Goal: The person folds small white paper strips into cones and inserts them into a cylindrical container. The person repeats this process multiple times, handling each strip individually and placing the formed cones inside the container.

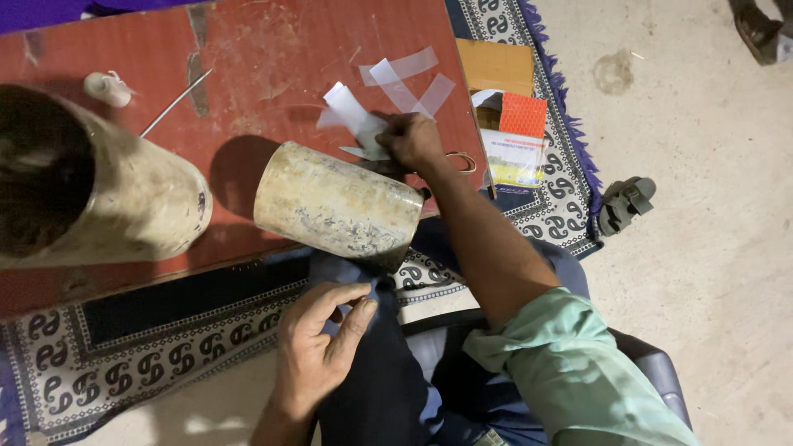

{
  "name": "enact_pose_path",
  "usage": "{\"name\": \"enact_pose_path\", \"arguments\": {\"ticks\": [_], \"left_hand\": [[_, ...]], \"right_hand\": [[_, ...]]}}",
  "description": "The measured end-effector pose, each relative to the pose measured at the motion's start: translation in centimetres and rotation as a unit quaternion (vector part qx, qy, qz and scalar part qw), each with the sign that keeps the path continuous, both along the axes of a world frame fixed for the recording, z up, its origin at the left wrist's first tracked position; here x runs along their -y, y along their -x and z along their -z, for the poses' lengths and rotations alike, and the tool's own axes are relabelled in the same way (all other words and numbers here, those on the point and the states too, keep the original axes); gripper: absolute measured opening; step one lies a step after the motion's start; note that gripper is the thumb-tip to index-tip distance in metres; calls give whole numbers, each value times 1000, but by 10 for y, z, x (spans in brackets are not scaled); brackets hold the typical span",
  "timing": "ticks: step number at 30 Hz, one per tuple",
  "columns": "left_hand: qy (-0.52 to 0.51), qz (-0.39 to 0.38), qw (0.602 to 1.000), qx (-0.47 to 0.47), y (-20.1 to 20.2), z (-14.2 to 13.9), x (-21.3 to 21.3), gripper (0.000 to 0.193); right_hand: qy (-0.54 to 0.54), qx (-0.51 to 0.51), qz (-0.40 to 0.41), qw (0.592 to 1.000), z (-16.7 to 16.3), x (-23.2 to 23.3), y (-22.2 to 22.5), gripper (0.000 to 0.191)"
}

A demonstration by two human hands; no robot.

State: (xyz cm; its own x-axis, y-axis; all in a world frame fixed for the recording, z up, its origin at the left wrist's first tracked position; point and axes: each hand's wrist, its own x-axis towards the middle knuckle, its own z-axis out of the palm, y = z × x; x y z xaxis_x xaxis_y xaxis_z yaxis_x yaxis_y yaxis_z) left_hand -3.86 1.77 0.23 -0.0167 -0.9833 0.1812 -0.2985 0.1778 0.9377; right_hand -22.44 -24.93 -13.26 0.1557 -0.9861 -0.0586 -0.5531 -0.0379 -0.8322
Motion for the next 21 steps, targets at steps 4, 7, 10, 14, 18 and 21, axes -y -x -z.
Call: {"name": "enact_pose_path", "arguments": {"ticks": [4,7,10,14,18,21], "left_hand": [[8,1,1000,-1,-2,6,-4,19],[-3,-23,999,-25,-2,9,-7,22],[-28,-42,993,-110,5,9,-2,29],[-57,-28,977,-205,24,2,2,48],[-9,-13,964,-264,46,-7,-3,57],[6,-35,969,-245,54,-11,-15,51]], "right_hand": [[-123,122,84,981,-19,-13,6,28],[-87,125,36,988,-55,-47,23,31],[-114,152,63,980,-88,-107,42,31],[-166,303,19,938,-109,-205,60,31],[-236,329,26,914,-115,-282,62,40],[-296,318,27,900,-120,-324,62,39]]}}
